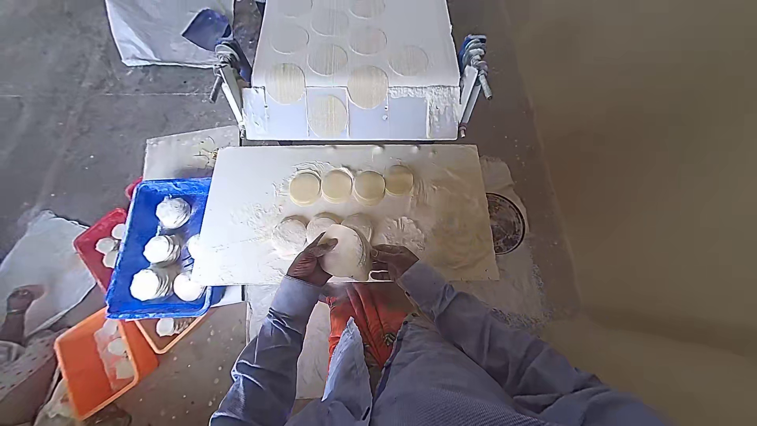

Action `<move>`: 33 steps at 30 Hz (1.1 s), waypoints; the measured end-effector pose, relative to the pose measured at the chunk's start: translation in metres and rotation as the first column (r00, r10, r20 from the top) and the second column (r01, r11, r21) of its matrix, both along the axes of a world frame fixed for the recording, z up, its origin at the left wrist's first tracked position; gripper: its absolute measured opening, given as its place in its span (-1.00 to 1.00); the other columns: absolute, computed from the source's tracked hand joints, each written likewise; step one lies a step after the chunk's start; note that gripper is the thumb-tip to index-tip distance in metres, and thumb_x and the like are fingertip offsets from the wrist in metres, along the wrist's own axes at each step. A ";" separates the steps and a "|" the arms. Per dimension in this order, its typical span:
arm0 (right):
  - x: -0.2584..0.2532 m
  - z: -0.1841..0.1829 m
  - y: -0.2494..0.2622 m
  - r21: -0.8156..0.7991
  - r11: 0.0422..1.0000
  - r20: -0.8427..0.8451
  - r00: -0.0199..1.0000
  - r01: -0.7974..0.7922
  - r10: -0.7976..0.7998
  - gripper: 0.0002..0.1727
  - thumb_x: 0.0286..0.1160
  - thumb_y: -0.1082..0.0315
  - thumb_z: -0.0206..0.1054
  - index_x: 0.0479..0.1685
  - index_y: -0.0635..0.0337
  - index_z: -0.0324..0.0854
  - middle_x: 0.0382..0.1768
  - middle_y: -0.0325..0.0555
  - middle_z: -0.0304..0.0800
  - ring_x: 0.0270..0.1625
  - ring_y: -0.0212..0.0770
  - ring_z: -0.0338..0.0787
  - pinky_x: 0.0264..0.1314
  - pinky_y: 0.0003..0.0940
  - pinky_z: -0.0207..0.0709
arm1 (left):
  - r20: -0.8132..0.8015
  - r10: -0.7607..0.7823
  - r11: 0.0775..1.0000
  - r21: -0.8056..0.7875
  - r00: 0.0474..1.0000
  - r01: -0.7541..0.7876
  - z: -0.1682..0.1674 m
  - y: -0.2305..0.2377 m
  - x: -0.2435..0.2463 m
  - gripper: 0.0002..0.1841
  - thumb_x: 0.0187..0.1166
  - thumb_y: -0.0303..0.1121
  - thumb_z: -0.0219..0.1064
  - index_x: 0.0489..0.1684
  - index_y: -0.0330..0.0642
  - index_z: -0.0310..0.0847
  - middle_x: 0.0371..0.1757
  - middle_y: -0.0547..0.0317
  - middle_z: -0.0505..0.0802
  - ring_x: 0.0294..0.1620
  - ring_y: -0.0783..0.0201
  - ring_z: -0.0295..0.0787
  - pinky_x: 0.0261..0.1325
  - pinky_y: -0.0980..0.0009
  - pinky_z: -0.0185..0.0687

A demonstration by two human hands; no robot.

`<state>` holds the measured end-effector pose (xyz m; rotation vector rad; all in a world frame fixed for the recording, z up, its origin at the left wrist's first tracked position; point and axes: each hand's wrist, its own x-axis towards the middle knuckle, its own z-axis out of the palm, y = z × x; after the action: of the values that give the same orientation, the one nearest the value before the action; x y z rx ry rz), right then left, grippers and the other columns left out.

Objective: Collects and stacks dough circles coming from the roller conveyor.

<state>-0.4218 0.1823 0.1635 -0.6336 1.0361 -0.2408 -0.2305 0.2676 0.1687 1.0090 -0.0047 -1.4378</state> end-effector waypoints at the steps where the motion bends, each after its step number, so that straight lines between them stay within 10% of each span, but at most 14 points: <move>1: 0.000 0.003 0.001 0.004 1.000 -0.033 0.999 0.006 -0.006 -0.84 0.73 0.44 0.24 0.13 0.28 0.59 -0.24 -0.10 0.78 -0.30 -0.26 0.81 -0.25 -0.34 0.73 | -0.014 0.026 1.000 0.003 1.000 -0.025 0.001 0.001 -0.001 -0.68 0.61 -0.58 0.03 0.25 -0.20 0.52 -0.07 -0.04 0.86 -0.09 0.10 0.87 0.00 0.09 0.83; 18: 0.001 0.066 -0.019 -0.626 0.755 0.165 0.979 0.197 -0.118 -0.82 0.36 0.68 0.42 -0.13 0.32 0.78 -0.34 -0.18 0.91 -0.37 -0.40 0.86 -0.31 -0.47 0.79 | -0.145 0.250 0.967 0.083 0.957 -0.240 0.036 0.001 -0.021 -0.71 0.76 -0.37 0.14 0.34 -0.22 0.51 0.09 -0.16 0.80 0.05 -0.07 0.82 0.04 -0.10 0.78; 27: 0.029 0.115 -0.022 -0.789 0.607 0.020 0.984 -0.093 0.177 -0.84 0.46 0.59 0.37 -0.05 0.34 0.77 -0.30 -0.22 0.89 -0.34 -0.49 0.83 -0.25 -0.55 0.75 | 0.226 0.256 0.927 0.218 0.940 -0.304 0.018 0.026 -0.009 -0.54 0.43 -0.67 0.43 0.33 -0.32 0.54 -0.01 -0.22 0.78 -0.16 0.00 0.80 -0.13 0.05 0.79; 33: 0.081 0.092 0.010 -0.743 0.625 -0.021 0.941 -0.242 0.339 -0.86 0.49 0.61 0.39 -0.05 0.37 0.77 -0.31 -0.14 0.88 -0.39 -0.47 0.80 -0.32 -0.54 0.73 | -0.128 0.406 0.913 0.107 0.905 -0.395 0.022 0.056 -0.005 -0.37 0.80 0.23 -0.19 0.43 -0.06 0.50 0.17 -0.10 0.81 0.15 -0.05 0.79 0.09 -0.12 0.74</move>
<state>-0.3403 0.1926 0.2559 -1.5066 0.6652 -0.4145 -0.2355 0.3234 0.1910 0.9012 0.3534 -1.1342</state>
